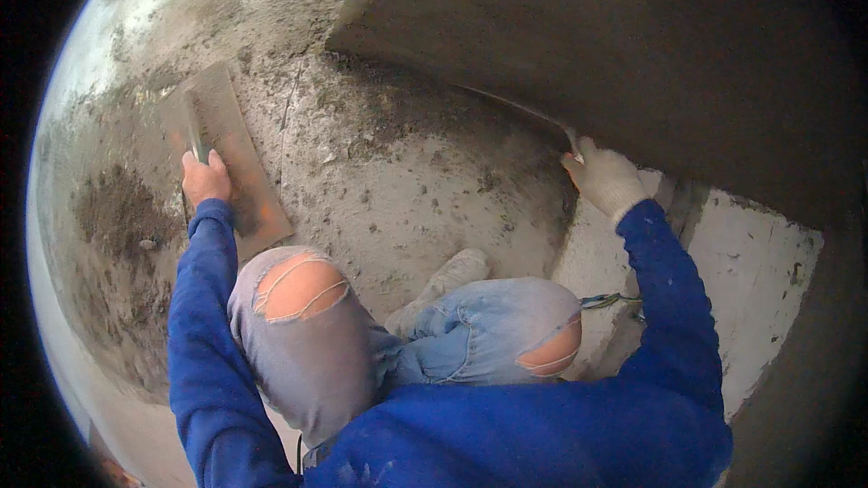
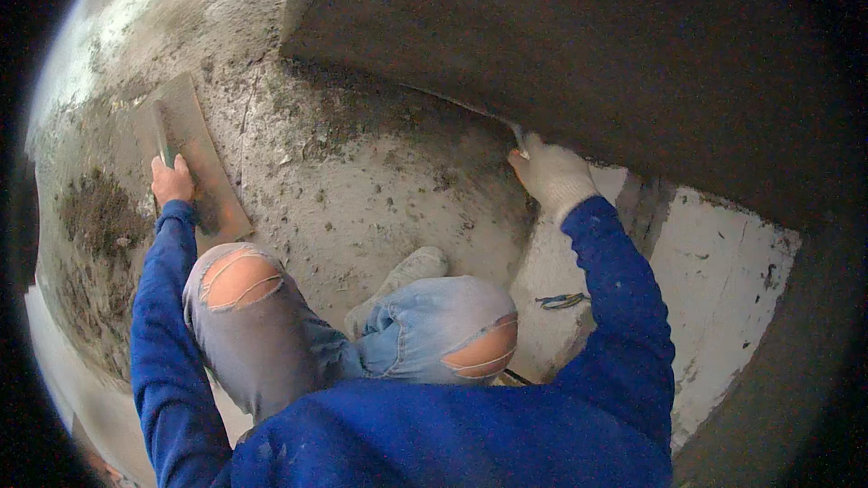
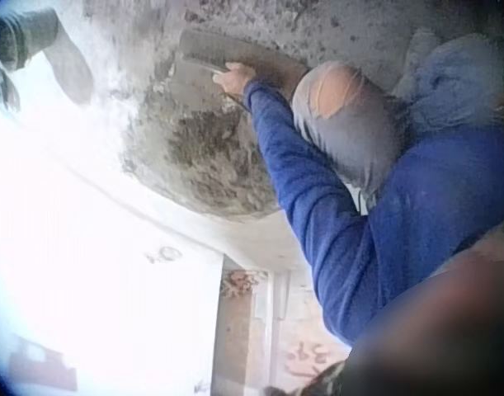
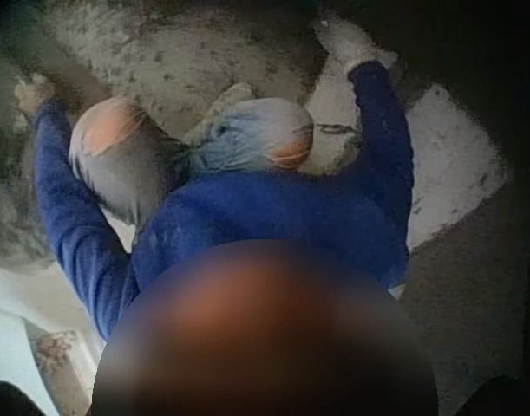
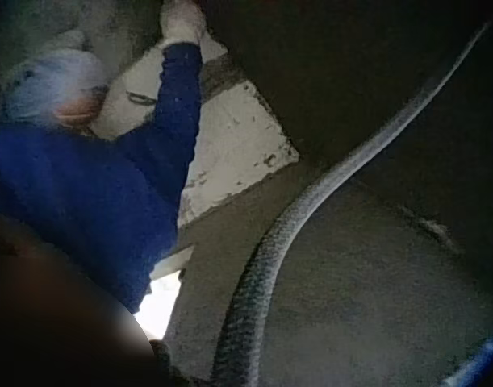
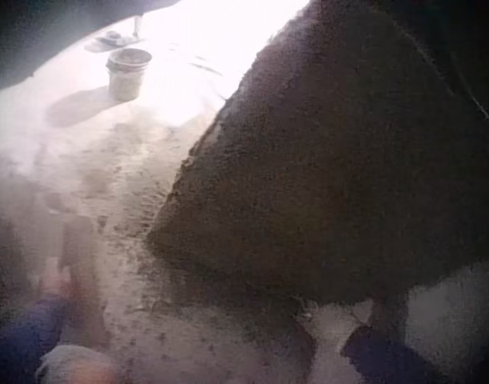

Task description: The person scoops wet plaster from a pile on the floor using a trowel and applies it to a wall section. They then use a large rectangular float to smooth and level the plaster on the wall surface.

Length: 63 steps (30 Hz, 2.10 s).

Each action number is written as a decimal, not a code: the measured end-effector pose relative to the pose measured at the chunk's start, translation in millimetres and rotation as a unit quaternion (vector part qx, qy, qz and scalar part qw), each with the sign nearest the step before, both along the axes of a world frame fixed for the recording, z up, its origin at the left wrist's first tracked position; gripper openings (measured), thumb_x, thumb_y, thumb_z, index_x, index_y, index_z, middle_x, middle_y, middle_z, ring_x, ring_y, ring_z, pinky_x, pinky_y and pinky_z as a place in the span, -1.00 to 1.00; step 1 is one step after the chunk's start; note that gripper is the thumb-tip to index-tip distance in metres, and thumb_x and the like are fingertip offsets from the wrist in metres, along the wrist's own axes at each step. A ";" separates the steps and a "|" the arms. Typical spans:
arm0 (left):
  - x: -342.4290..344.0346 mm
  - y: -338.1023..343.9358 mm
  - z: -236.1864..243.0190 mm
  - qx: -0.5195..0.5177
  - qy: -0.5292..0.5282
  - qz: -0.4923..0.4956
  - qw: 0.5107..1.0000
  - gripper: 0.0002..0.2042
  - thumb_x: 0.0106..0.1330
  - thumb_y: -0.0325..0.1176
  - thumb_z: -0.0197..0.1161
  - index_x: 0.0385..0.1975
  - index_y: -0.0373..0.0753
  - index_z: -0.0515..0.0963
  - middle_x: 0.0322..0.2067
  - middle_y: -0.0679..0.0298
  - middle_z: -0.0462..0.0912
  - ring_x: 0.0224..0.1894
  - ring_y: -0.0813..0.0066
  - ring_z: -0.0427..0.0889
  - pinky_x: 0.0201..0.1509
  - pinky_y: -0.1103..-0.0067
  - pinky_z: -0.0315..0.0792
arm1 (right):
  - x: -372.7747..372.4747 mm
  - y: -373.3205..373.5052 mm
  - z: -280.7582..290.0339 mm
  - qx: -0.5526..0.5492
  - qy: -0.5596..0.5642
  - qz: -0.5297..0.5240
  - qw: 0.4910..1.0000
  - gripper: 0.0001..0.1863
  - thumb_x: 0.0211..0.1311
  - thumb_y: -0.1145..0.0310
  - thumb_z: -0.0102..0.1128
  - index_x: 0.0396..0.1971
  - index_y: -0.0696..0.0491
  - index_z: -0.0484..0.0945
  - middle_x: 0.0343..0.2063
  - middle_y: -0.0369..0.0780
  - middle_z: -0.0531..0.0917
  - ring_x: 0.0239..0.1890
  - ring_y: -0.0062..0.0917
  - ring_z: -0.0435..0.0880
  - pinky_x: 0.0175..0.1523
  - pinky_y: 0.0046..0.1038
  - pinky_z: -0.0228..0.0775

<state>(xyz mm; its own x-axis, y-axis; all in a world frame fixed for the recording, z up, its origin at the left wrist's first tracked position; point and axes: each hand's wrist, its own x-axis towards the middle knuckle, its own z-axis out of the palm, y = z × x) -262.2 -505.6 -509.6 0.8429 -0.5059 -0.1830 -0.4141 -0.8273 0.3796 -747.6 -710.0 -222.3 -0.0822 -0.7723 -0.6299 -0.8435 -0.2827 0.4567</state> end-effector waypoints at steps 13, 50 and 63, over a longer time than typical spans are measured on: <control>4.8 2.2 -6.0 -0.001 -0.005 -0.009 1.000 -0.60 0.24 -0.13 0.21 -0.11 -0.34 0.41 -0.23 -0.18 0.62 -0.16 -0.22 0.60 -0.06 0.14 0.46 | -101.3 -26.8 6.8 -0.018 0.104 0.029 0.994 -0.48 0.32 -0.01 -0.04 0.12 0.03 0.40 -0.09 0.03 0.63 -0.03 -0.05 0.60 0.05 -0.06 0.42; 20.7 7.5 -23.0 0.025 -0.019 -0.038 0.999 -0.53 0.27 -0.08 0.18 0.01 -0.33 0.40 -0.14 -0.19 0.60 -0.09 -0.24 0.58 0.00 0.15 0.44 | -209.0 -8.6 -12.9 -0.072 0.137 0.060 0.986 -0.51 0.34 0.00 -0.07 0.08 0.05 0.42 -0.15 0.06 0.65 -0.03 -0.05 0.61 0.06 -0.07 0.41; 20.5 8.2 -24.9 0.016 -0.041 -0.037 0.998 -0.53 0.27 -0.09 0.19 0.02 -0.33 0.40 -0.15 -0.16 0.61 -0.09 -0.21 0.58 0.00 0.15 0.44 | -190.2 -0.8 -16.0 -0.070 0.095 -0.034 0.992 -0.52 0.34 -0.02 -0.08 -0.01 0.09 0.42 -0.25 0.07 0.66 -0.14 -0.01 0.64 -0.07 -0.05 0.45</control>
